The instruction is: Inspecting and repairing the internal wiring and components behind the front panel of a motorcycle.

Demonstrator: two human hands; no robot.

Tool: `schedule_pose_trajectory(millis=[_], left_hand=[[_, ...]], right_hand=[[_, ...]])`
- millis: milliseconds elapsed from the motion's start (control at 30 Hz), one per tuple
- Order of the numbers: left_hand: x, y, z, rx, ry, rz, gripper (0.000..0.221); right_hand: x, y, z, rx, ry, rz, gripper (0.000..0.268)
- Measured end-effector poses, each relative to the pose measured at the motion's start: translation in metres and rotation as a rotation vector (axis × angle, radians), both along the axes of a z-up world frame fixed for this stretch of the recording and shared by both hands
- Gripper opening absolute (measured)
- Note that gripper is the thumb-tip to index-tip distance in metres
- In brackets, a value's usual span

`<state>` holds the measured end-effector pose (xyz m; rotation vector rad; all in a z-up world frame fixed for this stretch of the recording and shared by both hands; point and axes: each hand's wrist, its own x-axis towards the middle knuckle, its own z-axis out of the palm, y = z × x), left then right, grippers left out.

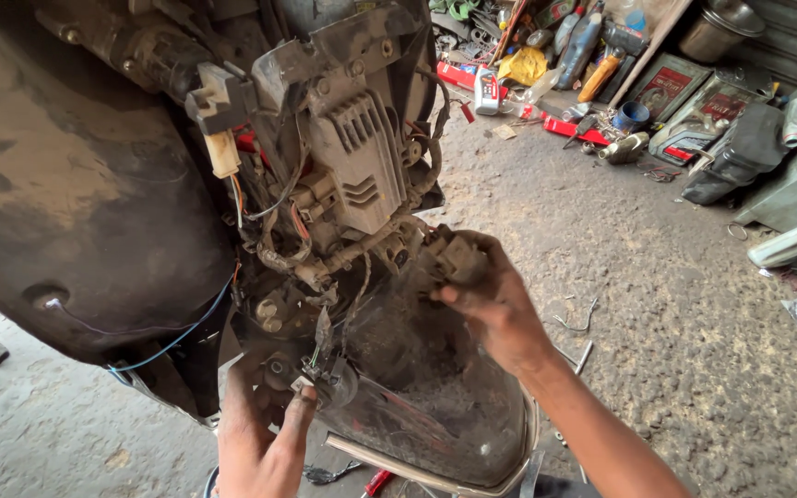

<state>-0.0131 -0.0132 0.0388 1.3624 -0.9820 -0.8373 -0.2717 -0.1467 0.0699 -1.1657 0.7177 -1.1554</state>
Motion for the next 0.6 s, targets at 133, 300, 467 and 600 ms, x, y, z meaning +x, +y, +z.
schedule_pose_trajectory(millis=[133,300,467,600], left_hand=[[0.002,0.000,-0.008,-0.045,-0.027,-0.019,0.059],[0.002,-0.001,-0.001,0.055,-0.073,-0.038,0.061],[0.000,-0.001,-0.002,0.068,-0.123,-0.006,0.063],[0.001,-0.001,0.015,0.145,-0.159,-0.028,0.071]], right_hand=[[-0.015,-0.004,0.017,-0.063,-0.022,-0.073,0.070],[-0.020,0.013,0.057,-0.283,-0.017,-0.176,0.053],[-0.015,0.030,0.076,-0.384,-0.005,-0.221,0.052],[-0.003,0.046,0.087,-0.526,0.242,-0.340,0.047]])
